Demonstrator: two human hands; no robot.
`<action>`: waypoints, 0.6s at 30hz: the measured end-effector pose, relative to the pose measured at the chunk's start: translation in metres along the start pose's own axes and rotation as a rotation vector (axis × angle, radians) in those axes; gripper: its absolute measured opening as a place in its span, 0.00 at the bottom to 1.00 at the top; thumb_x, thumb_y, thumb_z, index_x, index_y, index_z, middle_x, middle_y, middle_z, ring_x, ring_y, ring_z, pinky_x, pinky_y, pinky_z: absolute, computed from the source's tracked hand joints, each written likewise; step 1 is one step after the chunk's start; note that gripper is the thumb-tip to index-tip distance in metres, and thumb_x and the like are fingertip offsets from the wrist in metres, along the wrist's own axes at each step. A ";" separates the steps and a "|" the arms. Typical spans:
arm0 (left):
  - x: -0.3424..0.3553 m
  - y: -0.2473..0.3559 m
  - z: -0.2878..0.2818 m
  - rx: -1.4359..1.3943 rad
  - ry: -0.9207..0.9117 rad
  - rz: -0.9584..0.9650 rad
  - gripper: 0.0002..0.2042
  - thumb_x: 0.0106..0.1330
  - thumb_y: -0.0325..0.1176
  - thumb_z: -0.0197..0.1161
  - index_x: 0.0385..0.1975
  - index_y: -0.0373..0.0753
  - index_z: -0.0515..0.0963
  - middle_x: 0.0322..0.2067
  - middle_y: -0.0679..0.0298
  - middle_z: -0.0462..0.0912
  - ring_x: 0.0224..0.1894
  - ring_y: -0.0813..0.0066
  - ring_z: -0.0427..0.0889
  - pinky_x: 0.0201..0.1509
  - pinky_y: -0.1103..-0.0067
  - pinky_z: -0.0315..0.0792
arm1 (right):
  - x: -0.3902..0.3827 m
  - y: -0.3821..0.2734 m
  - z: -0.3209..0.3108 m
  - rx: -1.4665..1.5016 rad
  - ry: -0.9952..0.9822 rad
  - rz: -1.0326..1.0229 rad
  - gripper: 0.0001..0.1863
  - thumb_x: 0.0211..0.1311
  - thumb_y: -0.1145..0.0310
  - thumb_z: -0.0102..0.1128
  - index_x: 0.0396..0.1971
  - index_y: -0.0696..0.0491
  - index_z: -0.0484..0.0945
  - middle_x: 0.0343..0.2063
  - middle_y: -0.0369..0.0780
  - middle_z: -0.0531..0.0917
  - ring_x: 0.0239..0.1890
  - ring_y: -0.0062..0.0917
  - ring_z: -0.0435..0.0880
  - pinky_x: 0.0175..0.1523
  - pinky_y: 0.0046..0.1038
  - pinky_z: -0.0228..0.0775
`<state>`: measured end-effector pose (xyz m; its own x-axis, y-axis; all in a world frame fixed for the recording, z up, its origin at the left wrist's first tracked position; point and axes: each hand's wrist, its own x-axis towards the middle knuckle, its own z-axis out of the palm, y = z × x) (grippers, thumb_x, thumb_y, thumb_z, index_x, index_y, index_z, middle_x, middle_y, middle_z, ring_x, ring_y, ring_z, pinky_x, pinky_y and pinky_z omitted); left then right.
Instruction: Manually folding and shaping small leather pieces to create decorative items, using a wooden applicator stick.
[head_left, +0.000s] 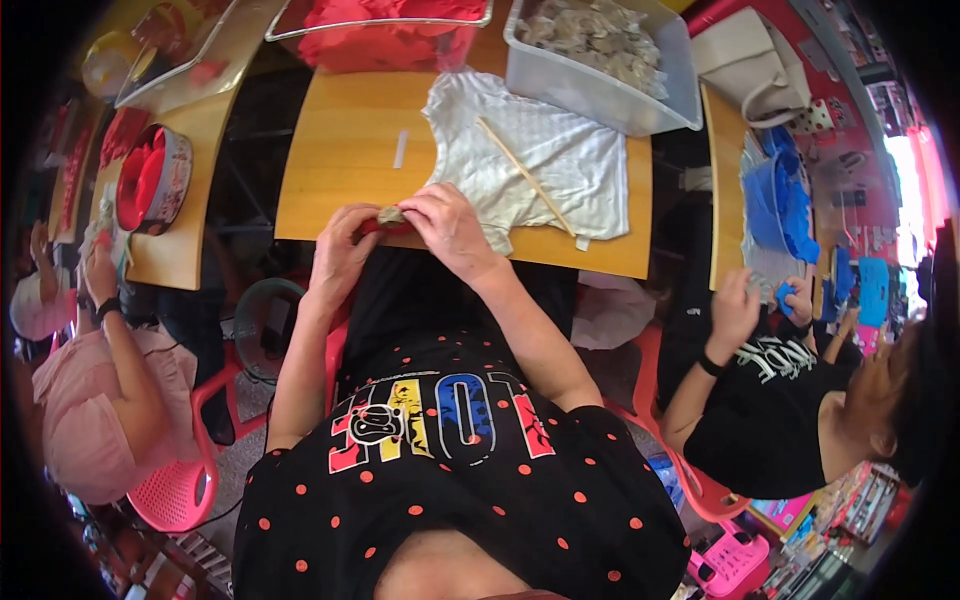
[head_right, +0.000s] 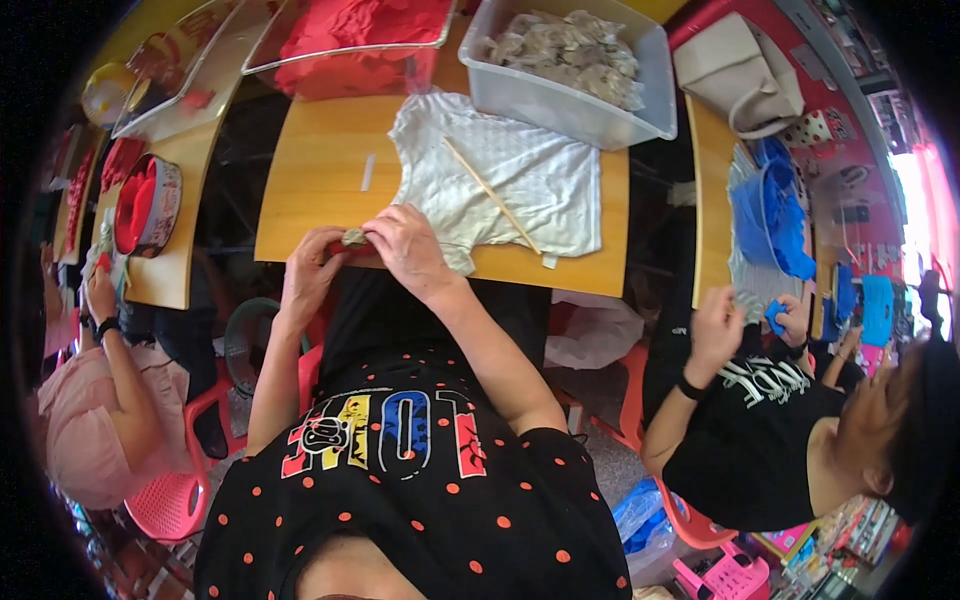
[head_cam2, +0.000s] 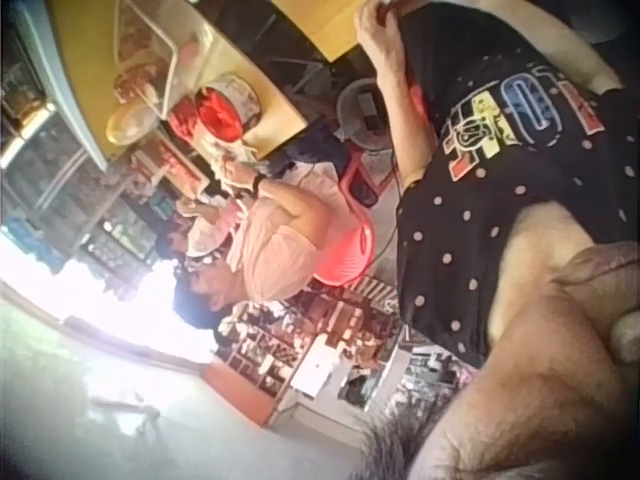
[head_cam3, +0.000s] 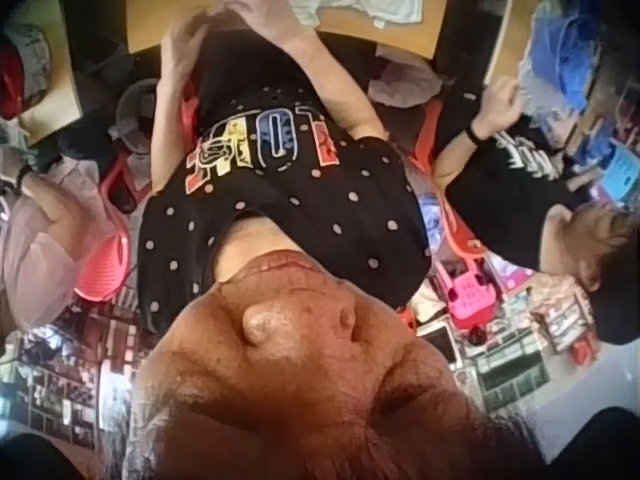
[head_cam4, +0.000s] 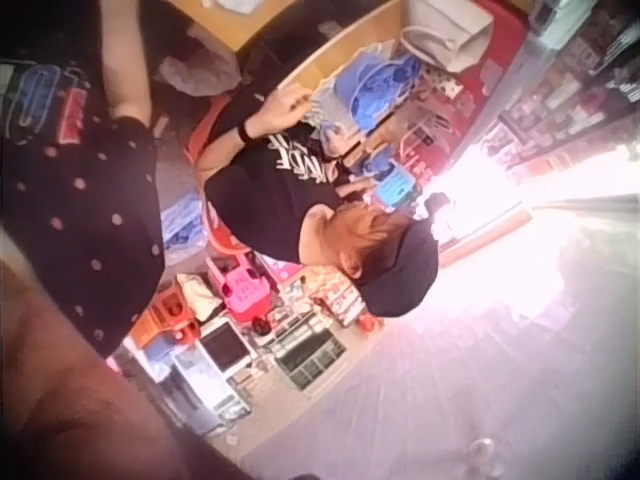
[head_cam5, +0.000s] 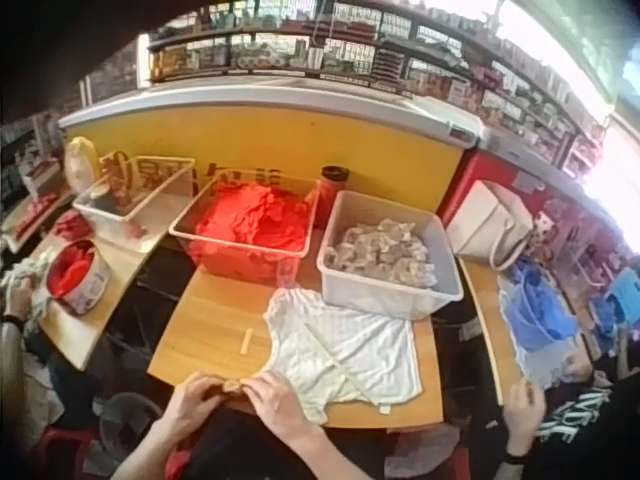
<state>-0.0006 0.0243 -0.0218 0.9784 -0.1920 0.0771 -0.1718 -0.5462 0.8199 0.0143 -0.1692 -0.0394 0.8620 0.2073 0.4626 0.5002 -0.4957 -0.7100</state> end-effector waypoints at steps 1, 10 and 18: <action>0.003 0.001 0.003 -0.032 -0.018 0.032 0.13 0.54 0.21 0.62 0.40 0.34 0.77 0.40 0.58 0.78 0.41 0.64 0.79 0.46 0.78 0.72 | -0.001 0.000 -0.005 -0.021 -0.021 0.013 0.05 0.49 0.76 0.63 0.28 0.57 0.79 0.28 0.41 0.79 0.36 0.34 0.77 0.43 0.31 0.70; 0.003 0.018 0.024 -1.299 0.015 -0.326 0.22 0.63 0.27 0.59 0.57 0.38 0.63 0.47 0.59 0.74 0.48 0.70 0.77 0.52 0.72 0.73 | 0.007 -0.025 -0.020 0.071 0.079 0.024 0.05 0.52 0.78 0.61 0.29 0.58 0.75 0.29 0.42 0.77 0.33 0.35 0.77 0.39 0.30 0.70; 0.005 0.032 0.059 -1.584 0.056 -0.453 0.33 0.62 0.29 0.59 0.64 0.45 0.48 0.48 0.55 0.72 0.48 0.63 0.76 0.51 0.65 0.72 | -0.009 -0.033 -0.026 0.080 0.230 0.115 0.05 0.51 0.78 0.61 0.29 0.56 0.75 0.29 0.42 0.77 0.34 0.35 0.77 0.39 0.32 0.69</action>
<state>-0.0081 -0.0422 -0.0290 0.9219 -0.2111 -0.3248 0.3579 0.7852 0.5054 -0.0124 -0.1772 -0.0065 0.8769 -0.0484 0.4783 0.4127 -0.4344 -0.8006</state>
